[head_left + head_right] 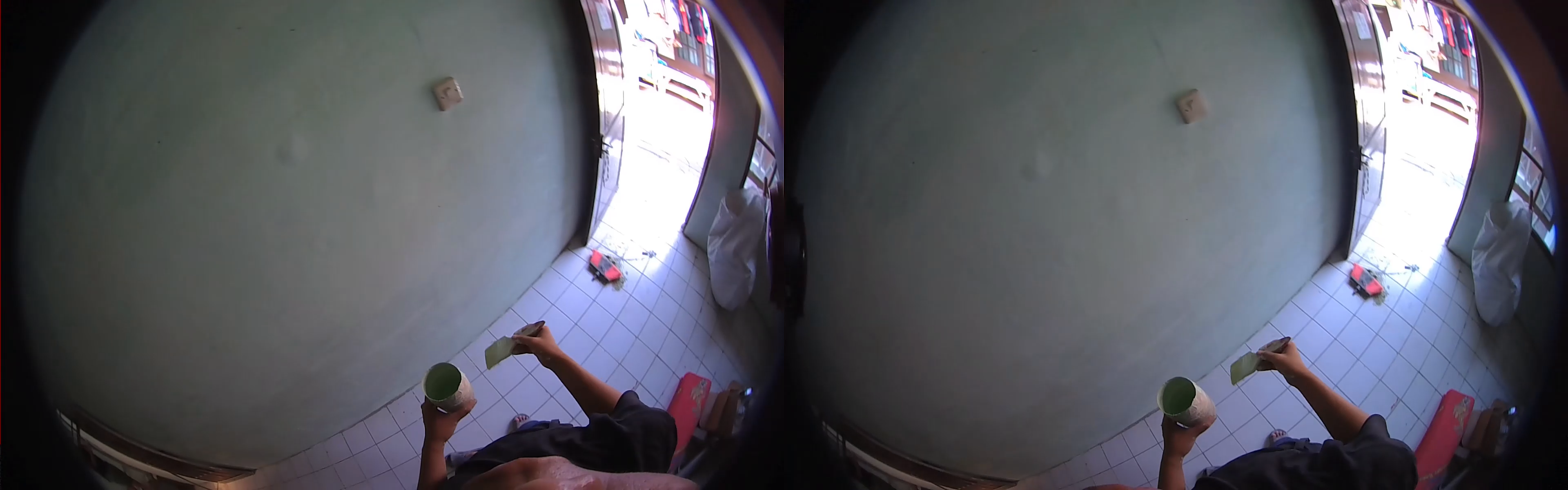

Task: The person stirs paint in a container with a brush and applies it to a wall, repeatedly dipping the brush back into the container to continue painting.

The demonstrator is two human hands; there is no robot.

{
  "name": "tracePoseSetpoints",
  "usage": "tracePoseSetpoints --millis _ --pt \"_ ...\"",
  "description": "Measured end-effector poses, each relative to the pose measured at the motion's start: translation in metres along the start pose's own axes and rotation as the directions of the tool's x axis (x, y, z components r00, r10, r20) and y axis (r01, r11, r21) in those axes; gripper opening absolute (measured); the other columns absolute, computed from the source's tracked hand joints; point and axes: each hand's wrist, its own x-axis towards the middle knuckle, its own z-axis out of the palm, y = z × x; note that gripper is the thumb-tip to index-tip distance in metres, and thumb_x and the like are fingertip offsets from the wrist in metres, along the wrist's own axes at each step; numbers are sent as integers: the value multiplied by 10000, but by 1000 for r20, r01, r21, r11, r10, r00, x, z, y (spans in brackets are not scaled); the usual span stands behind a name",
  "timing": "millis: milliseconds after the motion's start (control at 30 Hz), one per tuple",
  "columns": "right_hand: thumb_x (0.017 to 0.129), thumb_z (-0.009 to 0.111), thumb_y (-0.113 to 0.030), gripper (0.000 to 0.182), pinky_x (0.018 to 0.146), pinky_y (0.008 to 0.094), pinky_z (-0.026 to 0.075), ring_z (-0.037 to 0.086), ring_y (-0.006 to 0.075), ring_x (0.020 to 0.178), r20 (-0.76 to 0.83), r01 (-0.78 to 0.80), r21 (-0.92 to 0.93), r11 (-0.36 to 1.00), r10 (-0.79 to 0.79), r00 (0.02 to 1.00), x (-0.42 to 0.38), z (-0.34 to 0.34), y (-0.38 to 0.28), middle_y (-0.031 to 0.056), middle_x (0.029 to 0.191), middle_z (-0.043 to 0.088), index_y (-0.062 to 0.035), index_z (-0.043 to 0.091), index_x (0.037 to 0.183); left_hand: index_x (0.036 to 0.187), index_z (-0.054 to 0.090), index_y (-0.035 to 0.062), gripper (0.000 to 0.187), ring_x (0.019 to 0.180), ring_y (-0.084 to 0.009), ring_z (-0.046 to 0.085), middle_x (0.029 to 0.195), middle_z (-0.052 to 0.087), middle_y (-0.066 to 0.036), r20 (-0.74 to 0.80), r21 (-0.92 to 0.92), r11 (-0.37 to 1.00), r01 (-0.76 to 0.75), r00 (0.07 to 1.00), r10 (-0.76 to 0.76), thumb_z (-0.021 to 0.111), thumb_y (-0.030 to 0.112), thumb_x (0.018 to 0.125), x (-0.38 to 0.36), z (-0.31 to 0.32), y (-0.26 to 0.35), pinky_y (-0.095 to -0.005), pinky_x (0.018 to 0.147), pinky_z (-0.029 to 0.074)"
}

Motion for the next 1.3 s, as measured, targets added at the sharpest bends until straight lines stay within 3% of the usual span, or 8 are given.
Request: tracePoseSetpoints --millis 267,467,567,667,933,1067,1167,1300 --pt "903 784 -23 221 769 419 693 776 315 822 -146 49 254 966 -12 989 -47 -17 5 185 972 732 89 648 1036 1319 600 20 760 1057 -256 735 1195 736 -134 91 59 992 -107 991 102 987 170 683 14 17 11 -414 942 595" --pt "898 805 -39 166 759 382 682 778 257 797 -175 197 -5 980 -195 965 -74 -20 2 170 873 748 80 693 928 1402 533 32 890 1180 -263 676 1337 644 -124 147 -75 995 -59 987 69 1003 128 653 9 13 11 -416 965 607" --pt "912 793 -44 172 746 351 681 777 244 776 -204 229 -79 970 -240 949 -100 -3 -8 171 844 751 83 687 868 1392 548 28 903 1182 -246 669 1328 651 -131 140 -52 995 -89 986 96 1020 176 636 -5 -3 24 -413 954 602" --pt "923 774 -33 175 725 348 690 779 254 765 -222 237 -88 968 -251 942 -125 29 -10 172 831 737 95 682 846 1304 619 12 804 1037 -240 737 1168 744 -132 59 56 968 -247 968 243 1009 230 636 -29 -36 42 -413 921 595" --pt "935 770 -70 218 717 354 690 777 256 749 -32 236 -196 952 -247 969 -170 159 10 163 820 726 111 685 848 1100 726 6 498 907 -205 752 1024 770 -99 -124 41 976 -215 968 218 947 154 678 -97 -158 -22 -378 847 608" --pt "948 767 -88 223 731 357 683 778 252 763 95 232 -260 937 -215 972 -177 219 13 158 819 727 106 683 875 1222 639 40 689 915 -274 747 1049 757 -118 -248 143 961 -237 931 267 974 183 638 -127 -207 -56 -421 857 600" --pt "957 762 -108 229 736 346 674 780 248 765 196 221 -228 948 -178 964 -180 258 26 172 831 738 100 678 912 1303 596 68 809 1096 -337 645 1207 666 -100 -324 313 933 -177 904 280 998 233 621 -157 -234 -79 -506 974 484" --pt "958 759 -102 219 739 350 674 780 254 771 326 217 -218 951 -139 935 -186 305 35 193 847 745 100 682 923 1328 601 83 841 1112 -314 627 1227 654 -84 -404 387 908 -161 855 324 1006 244 608 -183 -265 -87 -464 1004 411"
